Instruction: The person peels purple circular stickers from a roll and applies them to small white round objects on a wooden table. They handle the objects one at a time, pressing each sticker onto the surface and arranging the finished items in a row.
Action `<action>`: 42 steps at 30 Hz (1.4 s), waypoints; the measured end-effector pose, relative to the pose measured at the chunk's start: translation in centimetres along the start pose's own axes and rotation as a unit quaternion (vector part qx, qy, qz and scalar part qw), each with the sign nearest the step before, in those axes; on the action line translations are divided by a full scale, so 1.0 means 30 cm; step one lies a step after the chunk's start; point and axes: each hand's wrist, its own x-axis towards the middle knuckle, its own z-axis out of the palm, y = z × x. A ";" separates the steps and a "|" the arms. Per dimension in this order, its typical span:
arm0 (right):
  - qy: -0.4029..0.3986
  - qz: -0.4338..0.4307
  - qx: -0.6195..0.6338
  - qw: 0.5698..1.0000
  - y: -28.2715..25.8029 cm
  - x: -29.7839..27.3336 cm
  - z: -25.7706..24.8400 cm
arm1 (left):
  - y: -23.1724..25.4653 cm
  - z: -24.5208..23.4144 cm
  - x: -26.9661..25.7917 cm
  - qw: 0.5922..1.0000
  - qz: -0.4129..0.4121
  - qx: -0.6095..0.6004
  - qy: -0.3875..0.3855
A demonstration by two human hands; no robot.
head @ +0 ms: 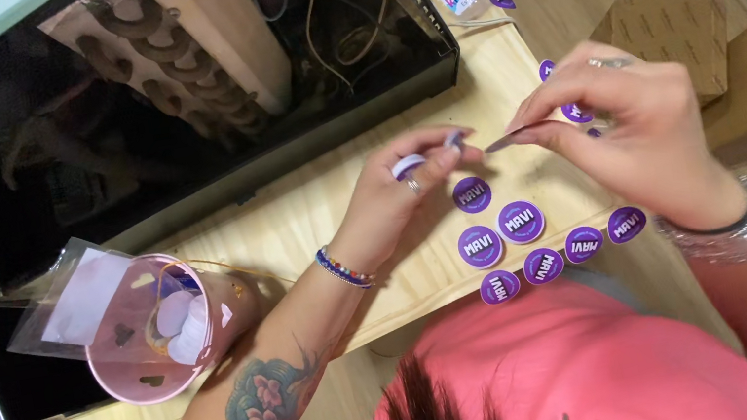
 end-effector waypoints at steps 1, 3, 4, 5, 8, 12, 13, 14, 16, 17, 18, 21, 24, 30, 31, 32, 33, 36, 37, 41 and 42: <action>-0.001 0.000 0.000 1.000 0.016 0.011 -0.002 | 0.007 0.001 0.007 1.000 0.000 -0.001 0.000; -0.136 0.058 0.027 0.989 0.048 0.030 -0.006 | 0.014 0.005 0.019 0.989 -0.037 -0.047 0.134; -0.138 0.059 0.027 0.988 0.079 0.038 0.013 | 0.013 -0.002 0.023 0.989 -0.037 -0.049 0.135; -0.214 0.043 0.049 0.975 0.111 0.046 0.032 | 0.012 -0.009 0.027 0.986 -0.034 -0.059 0.155; -0.327 0.073 0.070 0.940 0.166 0.079 0.089 | 0.019 -0.026 0.034 0.981 -0.031 -0.069 0.177; -0.397 0.193 0.059 0.896 0.167 0.116 0.143 | 0.000 -0.043 0.041 0.980 -0.036 -0.082 0.176; -0.398 0.192 0.059 0.895 0.176 0.112 0.153 | 0.007 -0.039 0.039 0.980 -0.036 -0.082 0.178; -0.396 0.189 0.039 0.898 0.184 0.110 0.165 | 0.016 -0.036 0.037 0.980 -0.040 -0.081 0.179; -0.394 0.185 0.019 0.900 0.214 0.087 0.189 | 0.021 -0.034 0.035 0.979 -0.044 -0.080 0.182; -0.374 0.160 0.006 0.913 0.234 0.067 0.201 | 0.019 -0.035 0.034 0.980 -0.045 -0.088 0.175; -0.354 0.134 -0.006 0.925 0.255 0.048 0.213 | 0.017 -0.036 0.034 0.980 -0.046 -0.096 0.169; -0.267 0.062 0.021 0.962 0.275 0.004 0.225 | 0.007 -0.042 0.033 0.984 -0.047 -0.090 0.146; -0.161 0.023 -0.049 0.985 0.250 -0.013 0.194 | -0.023 -0.050 0.028 0.987 -0.043 -0.114 0.110; -0.115 -0.160 -0.129 0.972 0.075 0.049 0.056 | 0.005 -0.019 -0.005 0.990 -0.041 -0.138 -0.006; -0.115 -0.161 -0.129 0.972 0.078 0.049 0.062 | 0.005 -0.019 -0.006 0.990 -0.040 -0.138 -0.006; -0.115 -0.177 -0.146 0.966 0.081 0.047 0.068 | 0.004 -0.019 -0.008 0.992 -0.040 -0.121 -0.016; -0.113 -0.194 -0.164 0.961 0.084 0.045 0.075 | 0.002 -0.019 -0.011 0.993 -0.039 -0.104 -0.026; -0.106 -0.208 -0.177 0.956 0.090 0.044 0.087 | -0.037 -0.040 -0.013 0.999 -0.033 -0.028 0.008; -0.107 -0.209 -0.175 0.956 0.091 0.041 0.087 | -0.027 -0.033 -0.017 0.999 -0.034 -0.029 0.010; -0.108 -0.228 -0.150 0.956 0.092 0.048 0.075 | 0.018 -0.024 -0.014 0.998 -0.055 -0.003 0.016; -0.112 -0.229 -0.147 0.956 0.091 0.046 0.072 | 0.023 -0.024 -0.014 0.998 -0.062 0.024 0.014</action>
